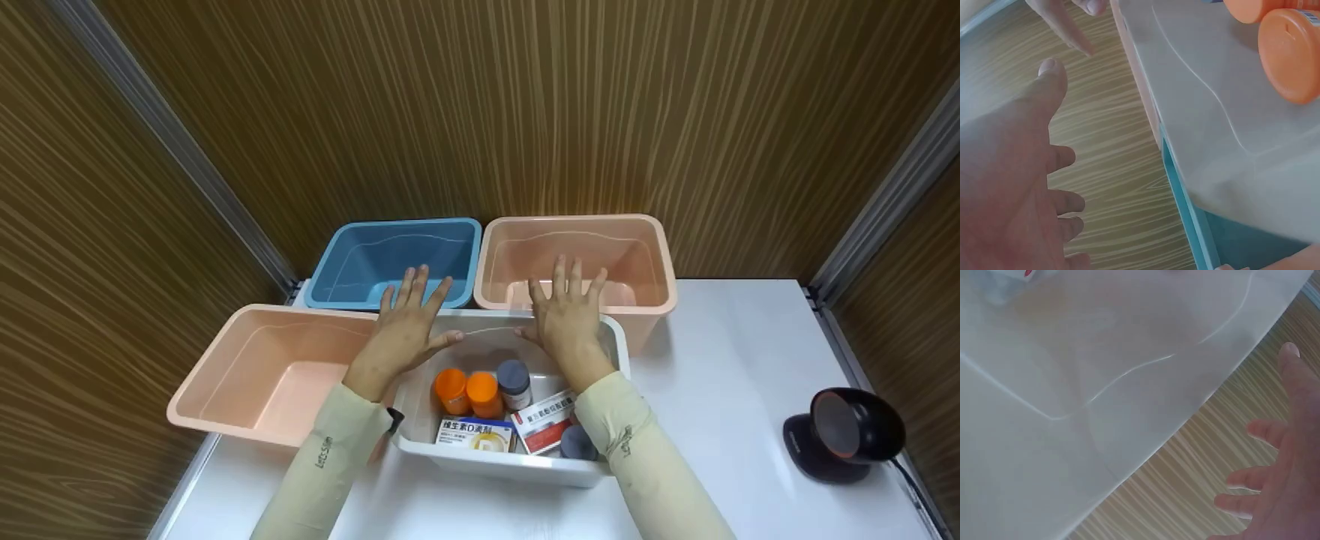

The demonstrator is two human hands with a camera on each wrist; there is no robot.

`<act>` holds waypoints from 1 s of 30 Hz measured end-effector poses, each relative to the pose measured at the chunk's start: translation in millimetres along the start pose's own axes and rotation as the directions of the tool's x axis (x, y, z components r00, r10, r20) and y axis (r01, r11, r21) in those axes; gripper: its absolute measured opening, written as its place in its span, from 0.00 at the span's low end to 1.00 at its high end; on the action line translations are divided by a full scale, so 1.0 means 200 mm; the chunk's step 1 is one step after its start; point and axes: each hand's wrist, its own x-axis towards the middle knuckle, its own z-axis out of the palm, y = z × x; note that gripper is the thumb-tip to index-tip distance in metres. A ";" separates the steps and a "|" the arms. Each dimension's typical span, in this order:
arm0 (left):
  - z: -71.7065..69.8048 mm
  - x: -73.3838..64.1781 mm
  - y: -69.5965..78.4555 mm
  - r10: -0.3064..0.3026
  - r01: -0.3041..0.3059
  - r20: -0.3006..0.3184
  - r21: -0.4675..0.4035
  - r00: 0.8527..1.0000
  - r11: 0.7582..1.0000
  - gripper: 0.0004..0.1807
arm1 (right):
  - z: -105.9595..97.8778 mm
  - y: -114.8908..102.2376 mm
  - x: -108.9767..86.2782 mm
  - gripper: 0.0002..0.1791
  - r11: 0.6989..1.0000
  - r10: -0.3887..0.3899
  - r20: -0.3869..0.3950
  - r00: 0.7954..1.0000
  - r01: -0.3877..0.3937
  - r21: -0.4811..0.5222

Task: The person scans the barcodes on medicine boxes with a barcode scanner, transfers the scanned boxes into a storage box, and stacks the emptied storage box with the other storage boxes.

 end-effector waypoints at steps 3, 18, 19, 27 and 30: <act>-0.01 0.01 0.01 0.001 -0.001 0.013 0.012 1.000 1.000 0.50 | 0.00 0.00 0.00 0.47 0.999 -0.013 -0.008 1.000 0.013 -0.037; -0.01 -0.25 0.01 -0.016 0.009 -0.089 -0.072 0.996 0.997 0.50 | -0.04 -0.06 -0.04 0.44 0.959 -0.124 0.061 0.990 0.104 0.263; 0.00 -0.28 0.01 -0.011 0.003 -0.091 -0.092 0.996 0.996 0.50 | -0.04 -0.07 -0.05 0.44 0.953 -0.139 0.070 0.988 0.114 0.281; 0.13 -0.46 0.01 -0.007 -0.016 -0.101 -0.228 0.995 0.974 0.51 | 0.03 -0.15 -0.08 0.28 0.891 -0.329 -0.091 0.940 0.341 0.300; 0.20 -0.49 0.01 0.009 -0.039 -0.101 -0.294 0.995 0.955 0.51 | 0.09 -0.16 -0.06 0.24 0.859 -0.373 -0.100 0.923 0.384 0.338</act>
